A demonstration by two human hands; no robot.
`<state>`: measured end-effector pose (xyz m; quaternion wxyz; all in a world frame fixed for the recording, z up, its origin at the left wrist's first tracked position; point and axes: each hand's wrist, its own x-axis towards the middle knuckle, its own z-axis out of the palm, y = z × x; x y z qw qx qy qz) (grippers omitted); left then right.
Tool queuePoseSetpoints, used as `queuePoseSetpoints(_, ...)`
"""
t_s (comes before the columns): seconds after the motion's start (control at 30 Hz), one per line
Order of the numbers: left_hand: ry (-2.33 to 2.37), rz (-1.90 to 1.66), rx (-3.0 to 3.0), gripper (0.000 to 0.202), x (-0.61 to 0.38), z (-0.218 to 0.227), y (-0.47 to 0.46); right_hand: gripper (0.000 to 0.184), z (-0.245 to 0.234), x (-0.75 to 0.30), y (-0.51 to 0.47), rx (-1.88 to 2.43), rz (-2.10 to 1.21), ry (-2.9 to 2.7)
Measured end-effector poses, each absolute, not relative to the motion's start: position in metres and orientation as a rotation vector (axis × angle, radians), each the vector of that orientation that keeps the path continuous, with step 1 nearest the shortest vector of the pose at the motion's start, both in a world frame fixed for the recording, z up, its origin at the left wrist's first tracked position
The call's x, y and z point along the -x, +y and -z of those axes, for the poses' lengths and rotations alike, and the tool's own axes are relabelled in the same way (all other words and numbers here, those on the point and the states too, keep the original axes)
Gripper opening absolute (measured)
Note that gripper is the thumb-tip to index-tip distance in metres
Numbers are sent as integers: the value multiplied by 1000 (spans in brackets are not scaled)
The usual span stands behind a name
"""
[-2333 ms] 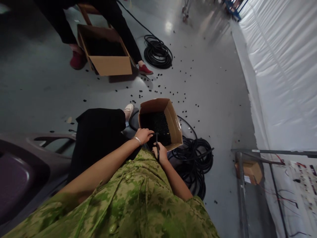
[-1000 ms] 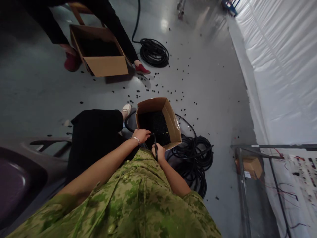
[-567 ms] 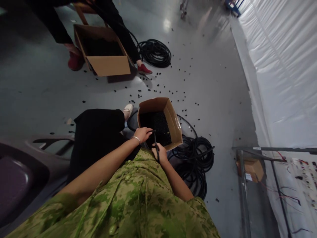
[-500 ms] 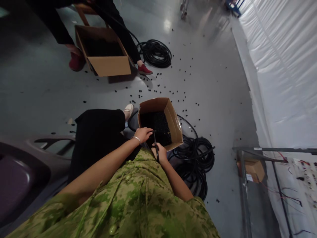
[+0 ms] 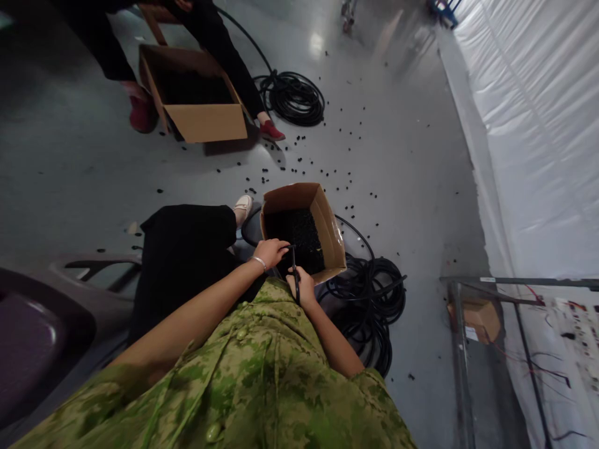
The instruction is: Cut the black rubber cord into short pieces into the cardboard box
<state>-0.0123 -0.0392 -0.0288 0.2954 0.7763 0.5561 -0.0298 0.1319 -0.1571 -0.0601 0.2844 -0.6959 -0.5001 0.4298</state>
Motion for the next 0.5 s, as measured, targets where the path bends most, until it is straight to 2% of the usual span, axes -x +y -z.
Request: queuePoseSetpoints(0.5,1446,85,-2073,35,12,28,-40,29,64,-133,-157,1887,-1076,-1395)
